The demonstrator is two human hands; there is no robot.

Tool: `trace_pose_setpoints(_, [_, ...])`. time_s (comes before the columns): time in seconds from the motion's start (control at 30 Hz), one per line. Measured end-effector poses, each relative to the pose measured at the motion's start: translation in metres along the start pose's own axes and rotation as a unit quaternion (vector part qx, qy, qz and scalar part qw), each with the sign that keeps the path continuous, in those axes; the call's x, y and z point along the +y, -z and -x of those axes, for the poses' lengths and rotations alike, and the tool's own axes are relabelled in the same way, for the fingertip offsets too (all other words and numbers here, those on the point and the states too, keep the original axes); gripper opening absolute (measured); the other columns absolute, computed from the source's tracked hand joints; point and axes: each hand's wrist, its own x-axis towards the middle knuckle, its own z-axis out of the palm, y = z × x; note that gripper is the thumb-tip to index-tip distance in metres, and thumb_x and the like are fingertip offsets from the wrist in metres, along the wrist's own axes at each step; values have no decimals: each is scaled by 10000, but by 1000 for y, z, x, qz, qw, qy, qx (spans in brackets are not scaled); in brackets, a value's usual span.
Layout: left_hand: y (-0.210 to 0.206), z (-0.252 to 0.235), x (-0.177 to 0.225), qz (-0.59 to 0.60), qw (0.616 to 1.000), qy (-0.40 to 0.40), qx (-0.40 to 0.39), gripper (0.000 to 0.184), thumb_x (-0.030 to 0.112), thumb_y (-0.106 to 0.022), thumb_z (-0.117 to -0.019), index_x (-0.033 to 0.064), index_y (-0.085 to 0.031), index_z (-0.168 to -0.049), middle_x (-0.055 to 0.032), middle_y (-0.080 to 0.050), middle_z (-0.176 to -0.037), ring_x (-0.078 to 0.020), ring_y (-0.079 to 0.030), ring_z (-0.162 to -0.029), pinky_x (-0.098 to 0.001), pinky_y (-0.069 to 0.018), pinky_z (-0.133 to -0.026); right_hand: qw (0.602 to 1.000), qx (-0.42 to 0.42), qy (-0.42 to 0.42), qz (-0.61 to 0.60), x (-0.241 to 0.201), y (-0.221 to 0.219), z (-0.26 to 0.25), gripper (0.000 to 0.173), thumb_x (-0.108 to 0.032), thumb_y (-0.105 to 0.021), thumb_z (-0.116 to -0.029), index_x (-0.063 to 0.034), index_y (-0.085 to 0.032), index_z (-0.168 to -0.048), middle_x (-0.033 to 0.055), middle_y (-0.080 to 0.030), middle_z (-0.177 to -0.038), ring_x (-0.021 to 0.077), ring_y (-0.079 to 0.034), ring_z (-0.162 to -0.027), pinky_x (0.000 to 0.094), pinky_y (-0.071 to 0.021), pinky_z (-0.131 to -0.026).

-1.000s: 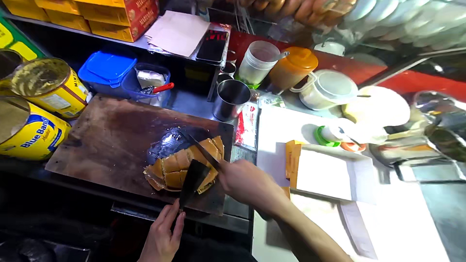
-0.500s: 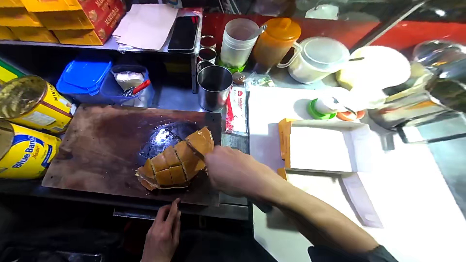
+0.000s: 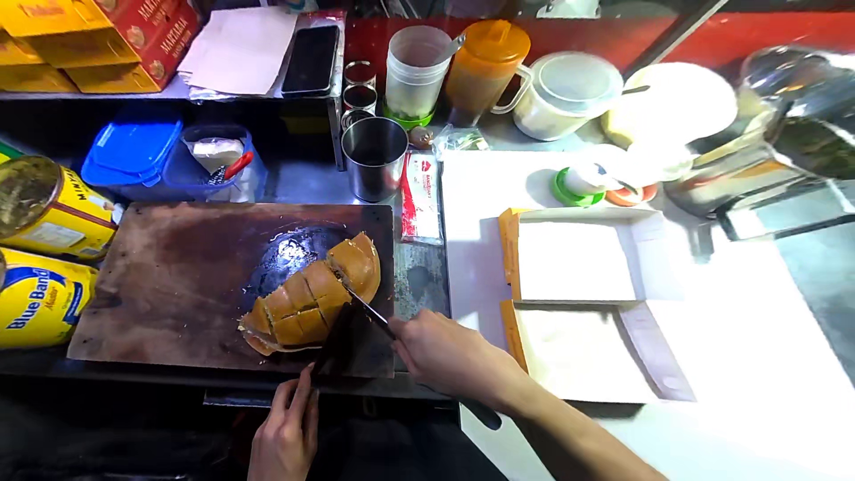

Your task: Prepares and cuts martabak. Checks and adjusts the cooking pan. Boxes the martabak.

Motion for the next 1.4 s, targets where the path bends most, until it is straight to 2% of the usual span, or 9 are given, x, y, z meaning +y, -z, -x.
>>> trace_pose_setpoints(0.27, [-4,5,-3,-23,999,-19,19,336,107,-552,-972,-54,-704,-1225,-210,-705,-1046,-247,-728,-807,-310,-602,-659,999,13,-15,-29,4,-27,-10,308,-191,-404,-1101,2,-545,-1296,224,-660,-998,404,-684,-989,533,-550,-815])
trace_pose_setpoints(0.47, [-2,6,-2,5,1000,-2,3,353,148,-560,-987,-66,-693,-1234,-214,-704,-1051,-245,-729,-784,-318,-604,-642,998,-46,7,-43,45,-26,71,253,-204,-494,-1066,-6,-639,-1129,181,-631,-758,370,-667,-726,527,-523,-641])
trace_pose_setpoints(0.57, [-7,8,-2,29,1000,0,6,354,140,-568,-969,-80,-689,-1219,-218,-703,-1041,-248,-727,-762,-331,-603,-622,972,174,136,-84,58,-16,90,271,-249,-531,-990,-66,-727,-1029,18,-595,-581,106,-576,-455,281,-483,-430])
trace_pose_setpoints(0.63, [-12,10,-2,39,999,4,10,370,149,-571,-966,-76,-682,-1236,-211,-700,-1032,-239,-722,-751,-325,-599,-611,948,266,143,-99,35,-7,52,292,-260,-505,-1020,-66,-719,-1061,15,-612,-632,84,-588,-503,259,-501,-479])
trace_pose_setpoints(0.73, [-15,11,-2,46,999,11,23,370,144,-579,-959,-63,-690,-1244,-209,-706,-1036,-233,-725,-754,-318,-601,-621,984,152,41,-81,-8,24,-13,323,-237,-454,-1093,-15,-657,-1211,161,-675,-894,286,-678,-816,462,-545,-758])
trace_pose_setpoints(0.83, [-16,10,-4,45,998,9,34,367,148,-577,-964,-49,-691,-1252,-196,-707,-1042,-221,-726,-777,-303,-601,-640,999,50,-14,-1,-29,41,-40,314,-214,-442,-1094,-8,-620,-1249,212,-663,-1074,368,-661,-1043,547,-522,-873])
trace_pose_setpoints(0.97, [-15,11,-3,29,999,13,31,366,175,-569,-977,-32,-702,-1247,-185,-716,-1043,-240,-730,-751,-341,-597,-589,999,7,-26,27,-19,19,-17,293,-210,-458,-1087,2,-613,-1217,223,-662,-1012,400,-673,-980,563,-540,-803])
trace_pose_setpoints(1.2, [-10,10,0,-17,999,5,34,354,147,-558,-973,-15,-705,-1251,-176,-714,-1040,-235,-729,-748,-326,-589,-564,999,2,-40,6,-11,-17,-25,326,-206,-385,-1113,1,-536,-1314,238,-660,-1035,415,-679,-1027,544,-544,-853])
trace_pose_setpoints(1.4, [-3,9,4,-1,1000,16,8,361,159,-562,-985,-49,-693,-1251,-204,-711,-1053,-258,-730,-727,-354,-597,-570,998,-38,8,-51,42,-31,63,267,-208,-480,-1081,-5,-639,-1151,181,-641,-781,355,-667,-735,518,-532,-664])
